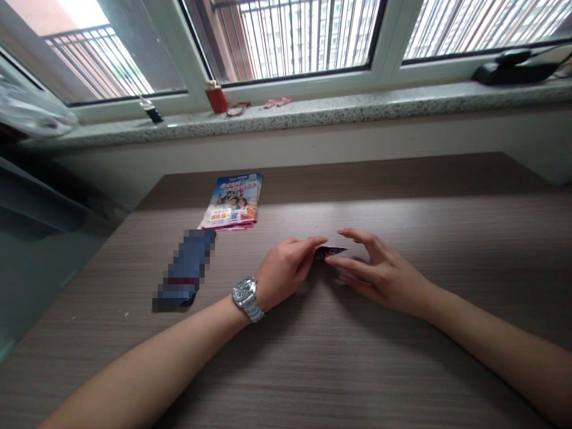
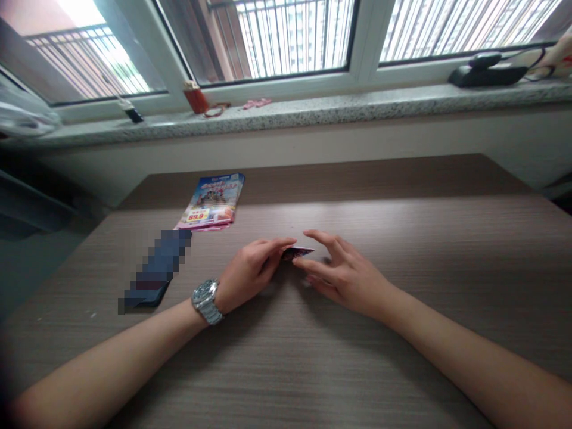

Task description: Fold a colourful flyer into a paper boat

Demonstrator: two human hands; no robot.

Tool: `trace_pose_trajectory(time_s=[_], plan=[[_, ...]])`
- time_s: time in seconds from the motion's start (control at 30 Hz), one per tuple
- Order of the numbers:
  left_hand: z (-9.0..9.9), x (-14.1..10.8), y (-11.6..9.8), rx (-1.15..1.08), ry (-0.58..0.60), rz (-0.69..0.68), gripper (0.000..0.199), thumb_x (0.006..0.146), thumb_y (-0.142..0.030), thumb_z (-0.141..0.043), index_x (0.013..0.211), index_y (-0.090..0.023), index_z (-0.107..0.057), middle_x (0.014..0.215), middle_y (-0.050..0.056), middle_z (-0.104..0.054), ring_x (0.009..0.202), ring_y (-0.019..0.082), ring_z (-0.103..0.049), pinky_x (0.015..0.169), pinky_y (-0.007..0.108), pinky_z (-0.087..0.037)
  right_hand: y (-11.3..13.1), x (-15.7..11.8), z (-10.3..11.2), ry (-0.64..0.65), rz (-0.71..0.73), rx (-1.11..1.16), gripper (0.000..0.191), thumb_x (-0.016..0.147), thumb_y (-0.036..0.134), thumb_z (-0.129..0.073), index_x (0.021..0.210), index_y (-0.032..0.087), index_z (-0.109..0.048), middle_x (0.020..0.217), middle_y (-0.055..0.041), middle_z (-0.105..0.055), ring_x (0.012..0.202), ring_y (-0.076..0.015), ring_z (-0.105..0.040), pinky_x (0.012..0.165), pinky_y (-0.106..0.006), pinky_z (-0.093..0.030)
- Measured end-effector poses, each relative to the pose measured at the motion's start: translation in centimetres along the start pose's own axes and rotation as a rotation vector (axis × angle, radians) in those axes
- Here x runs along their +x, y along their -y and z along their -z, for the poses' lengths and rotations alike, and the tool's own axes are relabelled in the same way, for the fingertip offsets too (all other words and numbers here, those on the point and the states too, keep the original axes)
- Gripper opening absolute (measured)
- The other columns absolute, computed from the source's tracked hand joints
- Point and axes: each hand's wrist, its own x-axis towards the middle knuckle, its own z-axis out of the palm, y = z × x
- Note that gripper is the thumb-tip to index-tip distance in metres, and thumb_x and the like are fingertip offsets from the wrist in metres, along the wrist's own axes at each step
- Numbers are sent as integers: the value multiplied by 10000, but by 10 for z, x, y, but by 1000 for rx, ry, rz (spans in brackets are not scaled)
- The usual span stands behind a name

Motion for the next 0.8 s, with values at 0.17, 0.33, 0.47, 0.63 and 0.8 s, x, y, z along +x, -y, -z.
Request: trace_pose_trajectory(time_s=[0.17, 0.33, 0.47, 0.63, 0.8], plan=[[1, 0, 0, -3, 20, -56, 377, 1022, -160, -404, 1363, -239, -546, 1141, 39, -717, 944, 178, -647, 860, 306, -500, 0, 1, 1, 35, -32, -55, 406, 945, 258, -593, 1351, 267, -607, 1498, -166, -373, 1306, -336, -472, 1060, -517, -467], [-1, 0, 1, -6, 47, -44, 361, 1020, -169, -416, 1350, -233, -549, 1125, 52, -714, 948, 176, -651, 851, 297, -499, -1, 2, 0, 58, -22, -47, 429, 959, 258, -567, 1388, 265, -566, 1288, -142, -571, 1184, -296, -550, 993, -488, -514], [-2, -2, 0, 4, 49, -32, 347, 1009, -173, -439, 1331, -227, -558, 1065, 56, -719, 899, 170, -668, 822, 288, -510, -1, 2, -2, 65, 17, -27, 411, 970, 255, -548, 1380, 229, -559, 1231, -132, -634, 1153, -285, -577, 979, -471, -528], [-2, -1, -3, -29, 12, -8, 338, 976, -141, -473, 1292, -204, -577, 1067, 56, -725, 904, 169, -693, 833, 287, -531, -4, 0, -5, 41, 49, -54, 414, 961, 261, -564, 1374, 233, -560, 1289, -135, -630, 1203, -300, -576, 1005, -494, -518], [0, 2, -5, -129, -44, -46, 428, 942, -82, -476, 1340, -220, -552, 1236, 68, -647, 1051, 162, -650, 932, 285, -520, -4, 0, -4, 40, 52, -49, 419, 962, 251, -563, 1380, 233, -541, 1406, -127, -581, 1239, -303, -561, 1022, -509, -508]])
